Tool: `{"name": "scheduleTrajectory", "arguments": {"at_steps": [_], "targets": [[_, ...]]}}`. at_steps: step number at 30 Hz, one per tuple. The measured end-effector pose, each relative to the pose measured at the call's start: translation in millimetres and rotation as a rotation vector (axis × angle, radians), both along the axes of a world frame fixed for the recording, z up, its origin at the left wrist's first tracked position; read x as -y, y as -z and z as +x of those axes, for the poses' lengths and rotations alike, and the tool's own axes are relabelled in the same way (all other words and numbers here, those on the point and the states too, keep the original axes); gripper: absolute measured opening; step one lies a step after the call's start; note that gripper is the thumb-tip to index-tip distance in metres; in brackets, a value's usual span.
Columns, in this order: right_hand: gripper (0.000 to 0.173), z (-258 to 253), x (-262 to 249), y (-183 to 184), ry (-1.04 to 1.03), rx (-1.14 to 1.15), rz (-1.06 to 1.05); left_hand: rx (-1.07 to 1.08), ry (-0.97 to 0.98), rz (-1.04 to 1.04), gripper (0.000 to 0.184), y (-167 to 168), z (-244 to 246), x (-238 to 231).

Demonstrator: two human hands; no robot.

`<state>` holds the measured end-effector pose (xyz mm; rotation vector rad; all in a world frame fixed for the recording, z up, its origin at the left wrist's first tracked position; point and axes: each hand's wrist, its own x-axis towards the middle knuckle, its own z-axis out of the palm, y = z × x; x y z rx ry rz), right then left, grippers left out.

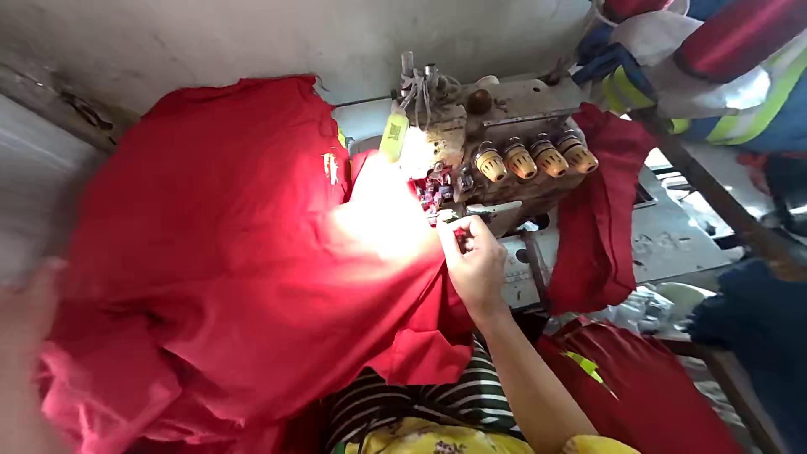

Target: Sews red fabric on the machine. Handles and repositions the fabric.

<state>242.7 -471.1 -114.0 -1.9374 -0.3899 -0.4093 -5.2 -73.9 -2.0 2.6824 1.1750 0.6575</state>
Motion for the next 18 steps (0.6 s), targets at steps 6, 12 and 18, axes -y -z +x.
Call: {"name": "scheduleTrajectory", "arguments": {"at_steps": [6, 12, 18], "targets": [[0.031, 8, 45, -5, -0.436, -0.403, -0.052, -0.478, 0.722, -1.076, 0.032, 51, 2, 233], [0.021, 0, 48, 2, -0.409, -0.304, -0.001, 0.5, -0.196, -1.953, 0.048, 102, 41, 306], [0.024, -7, 44, 2, -0.276, -0.07, -0.02, 0.792, 0.269, -1.705, 0.017, 78, 8, 329]]}}
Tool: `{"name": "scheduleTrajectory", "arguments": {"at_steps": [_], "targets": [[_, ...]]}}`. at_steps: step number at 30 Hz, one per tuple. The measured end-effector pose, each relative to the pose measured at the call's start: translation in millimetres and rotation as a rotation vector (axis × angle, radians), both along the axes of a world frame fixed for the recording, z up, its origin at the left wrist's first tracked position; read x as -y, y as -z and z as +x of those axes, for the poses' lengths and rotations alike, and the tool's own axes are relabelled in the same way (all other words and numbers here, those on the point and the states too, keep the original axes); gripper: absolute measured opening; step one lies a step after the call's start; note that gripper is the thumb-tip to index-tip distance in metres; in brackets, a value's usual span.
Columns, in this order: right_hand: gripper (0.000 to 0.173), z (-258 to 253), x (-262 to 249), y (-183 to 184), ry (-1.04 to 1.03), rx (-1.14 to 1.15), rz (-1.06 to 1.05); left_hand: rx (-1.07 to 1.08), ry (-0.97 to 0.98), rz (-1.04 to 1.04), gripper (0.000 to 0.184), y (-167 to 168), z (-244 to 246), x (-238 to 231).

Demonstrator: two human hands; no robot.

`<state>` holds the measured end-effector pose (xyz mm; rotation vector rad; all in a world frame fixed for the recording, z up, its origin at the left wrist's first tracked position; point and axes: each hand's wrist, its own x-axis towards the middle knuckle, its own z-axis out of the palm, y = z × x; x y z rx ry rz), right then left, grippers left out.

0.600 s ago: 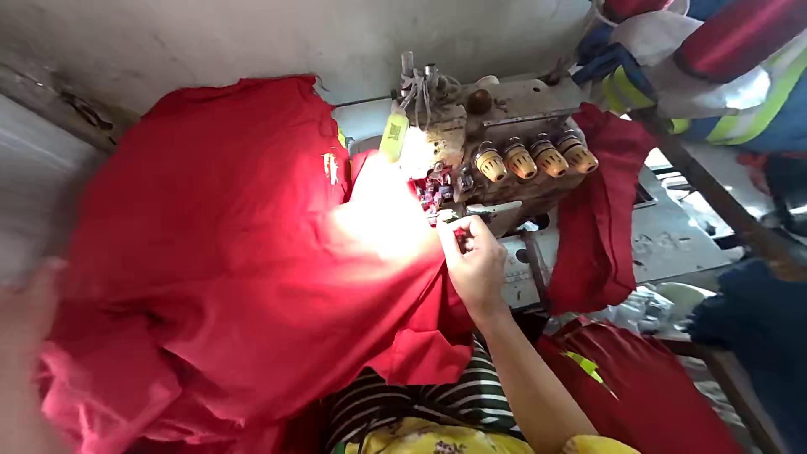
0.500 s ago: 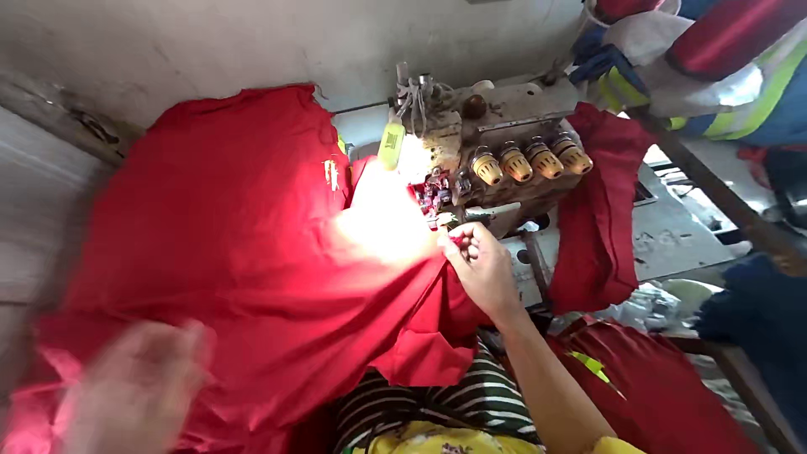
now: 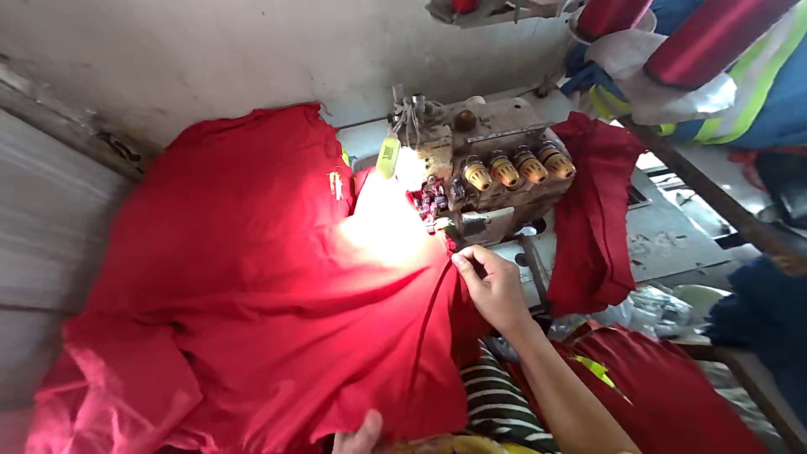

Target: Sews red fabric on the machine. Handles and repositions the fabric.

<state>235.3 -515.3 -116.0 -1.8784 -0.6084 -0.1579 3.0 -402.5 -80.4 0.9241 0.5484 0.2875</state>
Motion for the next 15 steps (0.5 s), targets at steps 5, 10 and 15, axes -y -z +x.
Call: {"name": "scheduleTrajectory", "arguments": {"at_steps": [5, 10, 15], "targets": [[0.023, 9, -3, 1, 0.0, -0.068, 0.022, -0.056, -0.004, 0.265, 0.033, -14, 3, -6], [0.022, 16, -9, -4, 0.001, -0.192, 0.035, 0.08, 0.247, 0.866, 0.028, -72, 3, -60], [0.019, -11, -15, -13, -0.078, -0.707, 0.298, 0.108, -0.093, 0.555, 0.039, -47, 41, -79]]}}
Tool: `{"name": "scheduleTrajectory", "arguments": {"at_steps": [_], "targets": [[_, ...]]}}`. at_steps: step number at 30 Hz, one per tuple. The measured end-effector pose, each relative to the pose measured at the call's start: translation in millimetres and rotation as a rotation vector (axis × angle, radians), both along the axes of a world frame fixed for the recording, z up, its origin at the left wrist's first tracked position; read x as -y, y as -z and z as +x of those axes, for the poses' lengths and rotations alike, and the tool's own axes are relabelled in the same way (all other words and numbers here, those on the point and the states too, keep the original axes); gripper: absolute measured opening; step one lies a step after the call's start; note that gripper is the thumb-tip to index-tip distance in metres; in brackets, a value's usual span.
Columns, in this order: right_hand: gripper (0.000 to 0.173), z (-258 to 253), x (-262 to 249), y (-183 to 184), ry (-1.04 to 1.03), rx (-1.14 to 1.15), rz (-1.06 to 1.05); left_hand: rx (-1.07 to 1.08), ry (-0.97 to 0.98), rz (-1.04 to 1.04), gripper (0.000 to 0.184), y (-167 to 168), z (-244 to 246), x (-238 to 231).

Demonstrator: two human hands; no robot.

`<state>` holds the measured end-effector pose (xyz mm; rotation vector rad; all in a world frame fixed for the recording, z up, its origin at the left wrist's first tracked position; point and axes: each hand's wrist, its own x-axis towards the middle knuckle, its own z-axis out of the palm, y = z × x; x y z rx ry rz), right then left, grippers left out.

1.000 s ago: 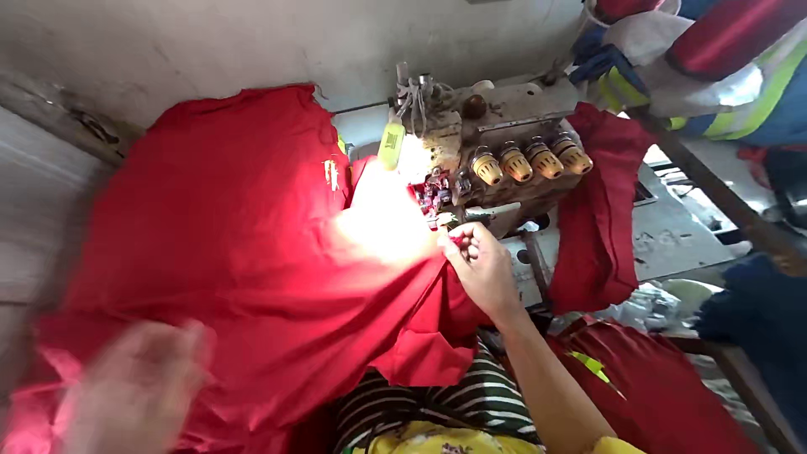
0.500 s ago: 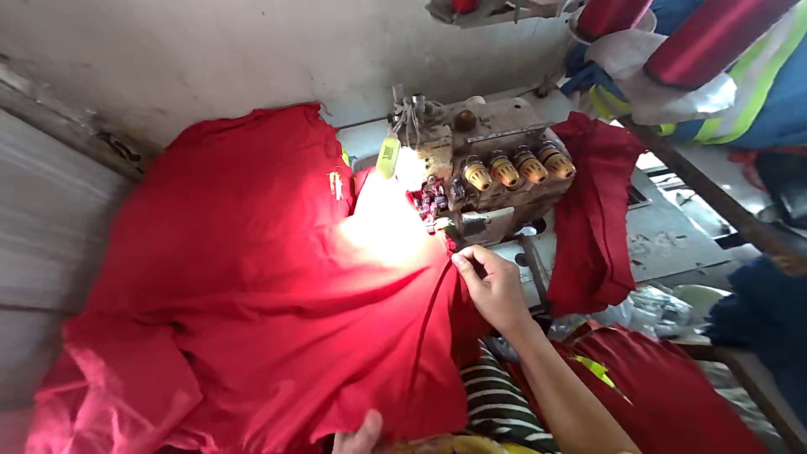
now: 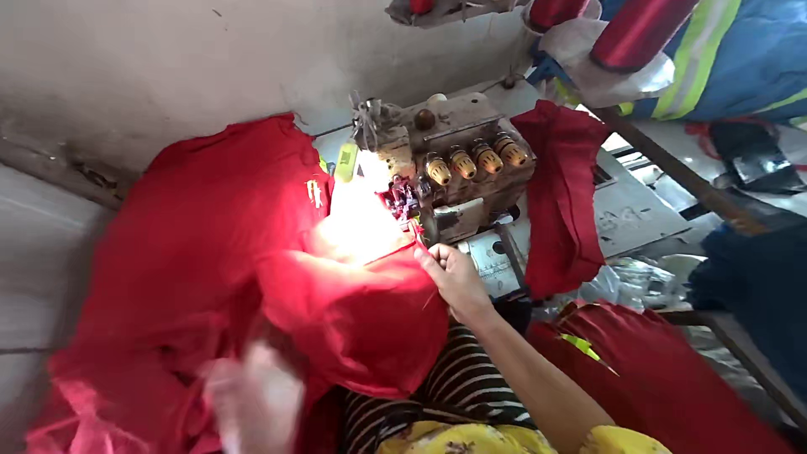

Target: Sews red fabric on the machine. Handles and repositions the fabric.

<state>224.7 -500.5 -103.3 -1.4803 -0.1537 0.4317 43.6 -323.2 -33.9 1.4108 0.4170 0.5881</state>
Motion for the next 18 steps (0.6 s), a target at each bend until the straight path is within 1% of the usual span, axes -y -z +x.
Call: {"name": "scheduleTrajectory", "arguments": {"at_steps": [1, 2, 3, 4, 5, 6, 8, 9, 10, 11, 13, 14, 16, 18], "targets": [[0.017, -5, 1, -2, -0.025, -0.112, 0.068, -0.166, -0.063, -0.024, 0.018, 10, 3, 20], [0.014, -10, 6, -4, -0.058, -0.213, 0.127, -0.334, -0.112, 0.007, 0.017, 19, 3, 35], [0.01, -14, 12, -3, -0.101, -0.288, 0.179, -0.43, -0.181, 0.076, 0.028, 27, 2, 42], [0.006, -16, 19, -1, -0.151, -0.332, 0.227, -0.437, -0.239, 0.131, 0.032, 27, -4, 44], [0.006, -17, 26, 2, -0.211, -0.35, 0.267, -0.384, -0.276, 0.118, 0.031, 21, -11, 44], [0.01, -19, 34, 5, -0.271, -0.347, 0.296, -0.3, -0.286, 0.061, 0.029, 14, -19, 42], [0.015, -24, 42, 9, -0.319, -0.299, 0.313, -0.179, -0.212, -0.082, 0.022, 9, -34, 35], [0.017, -28, 43, 10, -0.315, -0.246, 0.302, -0.181, -0.168, -0.159, 0.026, 9, -37, 34], [0.019, -31, 43, 10, -0.303, -0.207, 0.293, -0.229, -0.12, -0.19, 0.027, 9, -38, 35], [0.023, -35, 43, 10, -0.282, -0.19, 0.291, -0.288, -0.082, -0.178, 0.021, 9, -37, 37], [0.033, -44, 42, 11, -0.221, -0.209, 0.285, -0.354, -0.102, -0.155, 0.028, 10, -35, 39], [0.033, -48, 41, 14, -0.187, -0.215, 0.27, -0.355, -0.122, -0.153, 0.031, 11, -35, 39], [0.028, -54, 40, 20, -0.113, -0.193, 0.232, -0.332, -0.111, -0.151, 0.033, 15, -38, 37], [0.02, -57, 40, 26, -0.047, -0.106, 0.197, -0.307, -0.064, -0.124, 0.035, 20, -43, 33]]}}
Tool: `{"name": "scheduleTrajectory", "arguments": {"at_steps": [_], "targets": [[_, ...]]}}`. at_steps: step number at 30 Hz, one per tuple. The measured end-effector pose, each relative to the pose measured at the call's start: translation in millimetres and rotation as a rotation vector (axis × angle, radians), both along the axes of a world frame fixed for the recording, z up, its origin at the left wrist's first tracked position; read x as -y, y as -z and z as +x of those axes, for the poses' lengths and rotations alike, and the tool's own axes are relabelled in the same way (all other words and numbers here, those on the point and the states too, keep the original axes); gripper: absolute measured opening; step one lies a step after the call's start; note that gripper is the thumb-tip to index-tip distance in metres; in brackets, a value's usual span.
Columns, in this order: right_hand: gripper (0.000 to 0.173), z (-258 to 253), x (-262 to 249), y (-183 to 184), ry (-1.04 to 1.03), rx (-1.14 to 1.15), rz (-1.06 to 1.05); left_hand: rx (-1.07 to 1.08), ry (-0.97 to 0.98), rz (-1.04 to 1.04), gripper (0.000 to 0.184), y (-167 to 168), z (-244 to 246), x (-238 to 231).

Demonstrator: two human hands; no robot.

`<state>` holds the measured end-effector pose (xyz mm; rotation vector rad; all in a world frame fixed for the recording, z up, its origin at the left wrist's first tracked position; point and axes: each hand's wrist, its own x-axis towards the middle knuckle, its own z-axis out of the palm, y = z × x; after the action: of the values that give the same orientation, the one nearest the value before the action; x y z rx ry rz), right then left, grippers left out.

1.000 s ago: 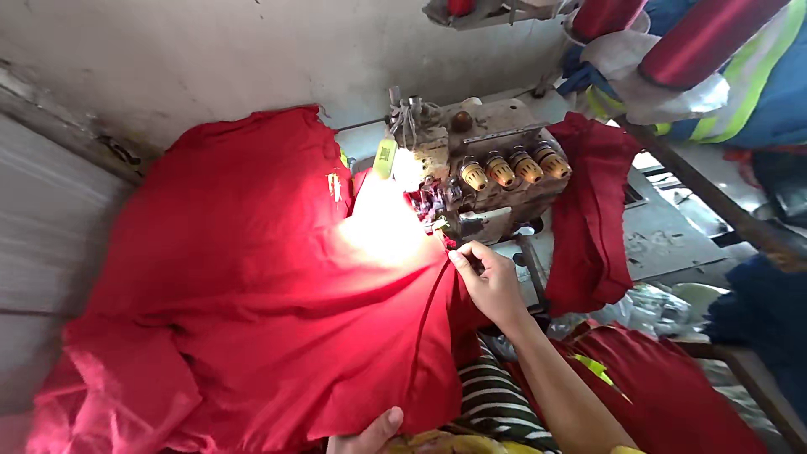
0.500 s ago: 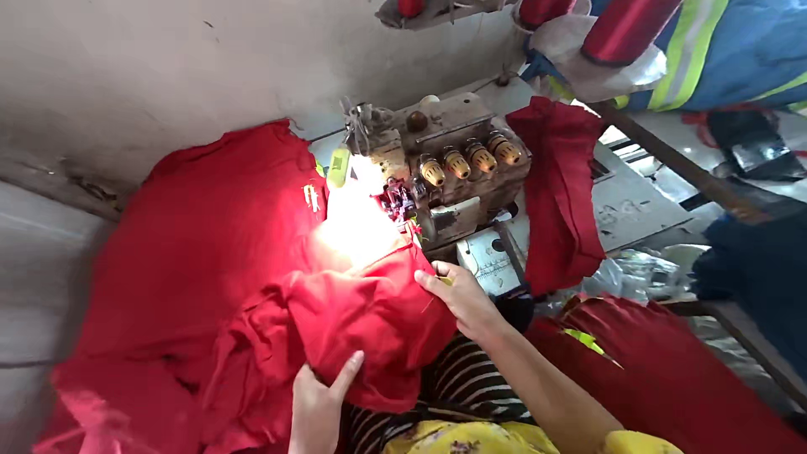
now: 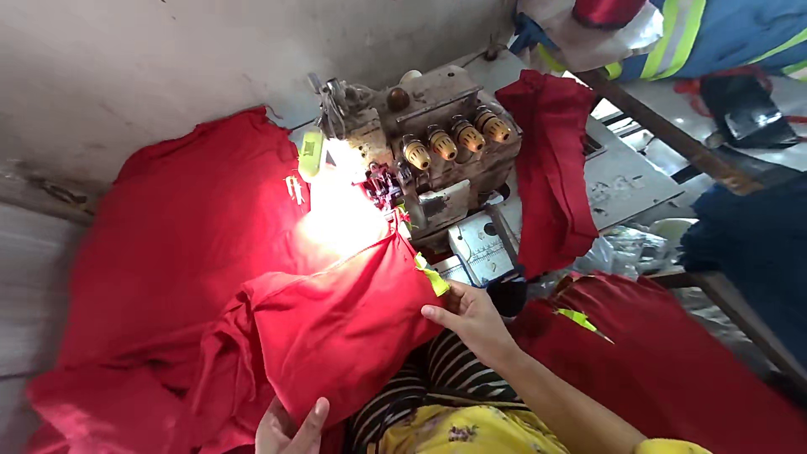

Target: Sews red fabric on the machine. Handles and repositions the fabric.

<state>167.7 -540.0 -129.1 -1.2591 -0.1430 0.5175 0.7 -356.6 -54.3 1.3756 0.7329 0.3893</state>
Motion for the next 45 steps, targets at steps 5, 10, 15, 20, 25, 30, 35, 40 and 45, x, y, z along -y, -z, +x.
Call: {"name": "scheduleTrajectory", "arguments": {"at_steps": [5, 10, 15, 20, 25, 30, 35, 40, 45], "targets": [[0.016, -2, 0, 3, 0.072, 0.314, -0.056, -0.013, -0.099, 0.157, 0.037, 8, 3, 3], [0.018, -4, -1, 7, 0.111, 0.369, -0.064, -0.082, -0.176, 0.106, 0.031, 25, 5, 6], [0.011, -1, 2, 3, 0.049, 0.248, 0.015, -0.067, -0.1, 0.073, 0.031, 31, 3, 0], [0.01, 4, -1, 8, 0.133, 0.354, 0.042, -0.07, -0.057, 0.033, 0.047, 25, 3, 4], [0.011, 2, -4, 9, 0.169, 0.381, 0.068, 0.058, -0.233, 0.287, 0.042, 29, 9, 12], [0.012, 0, -2, 11, 0.146, 0.413, -0.021, -0.074, -0.245, 0.192, 0.037, 38, 10, 11], [0.014, -1, 1, 9, 0.147, 0.418, -0.066, -0.091, -0.24, 0.165, 0.04, 36, 13, 12], [0.014, 0, 2, 9, 0.167, 0.43, -0.083, -0.001, -0.242, 0.142, 0.033, 38, 10, 11], [0.012, 11, 12, 10, 0.112, 0.413, -0.093, 0.091, -0.267, 0.33, 0.079, 31, 24, 4]]}}
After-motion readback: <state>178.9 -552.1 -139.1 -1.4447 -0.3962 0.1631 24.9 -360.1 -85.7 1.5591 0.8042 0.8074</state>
